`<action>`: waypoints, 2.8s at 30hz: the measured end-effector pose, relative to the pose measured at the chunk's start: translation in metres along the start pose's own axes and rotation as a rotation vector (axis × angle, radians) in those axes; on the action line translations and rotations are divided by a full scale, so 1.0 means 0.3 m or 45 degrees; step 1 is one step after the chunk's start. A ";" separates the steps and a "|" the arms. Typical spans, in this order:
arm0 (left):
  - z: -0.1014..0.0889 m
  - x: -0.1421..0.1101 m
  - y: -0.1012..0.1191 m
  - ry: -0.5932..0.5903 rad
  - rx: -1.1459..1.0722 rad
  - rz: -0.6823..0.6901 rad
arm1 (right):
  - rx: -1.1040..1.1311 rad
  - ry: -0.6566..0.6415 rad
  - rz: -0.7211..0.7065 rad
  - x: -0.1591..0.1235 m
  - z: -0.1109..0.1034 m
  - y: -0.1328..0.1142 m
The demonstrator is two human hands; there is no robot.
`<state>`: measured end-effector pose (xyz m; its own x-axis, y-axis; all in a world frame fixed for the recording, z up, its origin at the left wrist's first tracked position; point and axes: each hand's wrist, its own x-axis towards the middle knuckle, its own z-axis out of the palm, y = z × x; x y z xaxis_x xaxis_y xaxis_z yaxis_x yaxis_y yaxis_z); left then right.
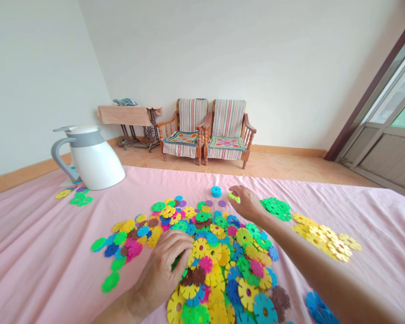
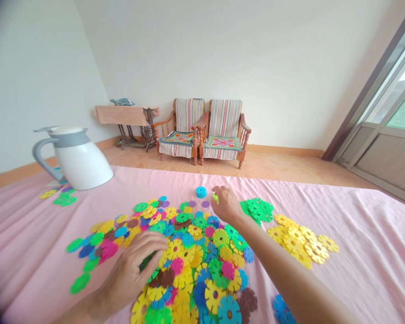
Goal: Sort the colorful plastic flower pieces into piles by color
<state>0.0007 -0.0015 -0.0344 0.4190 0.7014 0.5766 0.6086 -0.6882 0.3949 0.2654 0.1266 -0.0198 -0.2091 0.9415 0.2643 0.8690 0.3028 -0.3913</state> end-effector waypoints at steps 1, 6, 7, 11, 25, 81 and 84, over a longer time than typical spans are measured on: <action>0.001 -0.001 0.000 0.001 0.001 -0.005 | 0.024 -0.019 -0.033 -0.021 -0.009 -0.017; 0.004 -0.006 -0.002 0.000 0.014 0.002 | 0.112 -0.130 -0.126 -0.154 -0.070 -0.049; 0.005 -0.007 -0.003 -0.003 0.017 0.005 | 0.115 -0.144 -0.132 -0.182 -0.080 -0.043; 0.006 -0.005 -0.006 0.012 0.028 0.027 | 0.056 -0.164 -0.143 -0.283 -0.096 -0.007; 0.010 -0.005 -0.014 0.073 0.083 0.033 | 0.208 -0.040 -0.035 -0.345 -0.082 -0.040; 0.009 -0.008 -0.013 0.012 0.020 0.009 | -0.115 0.198 0.001 -0.045 -0.020 0.089; 0.006 -0.005 -0.008 0.016 0.011 0.023 | -0.119 0.229 -0.005 0.012 0.028 0.117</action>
<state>-0.0001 -0.0006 -0.0375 0.4215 0.6866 0.5924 0.6068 -0.6990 0.3784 0.2913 0.1417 -0.0399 -0.1364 0.8963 0.4220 0.9079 0.2835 -0.3088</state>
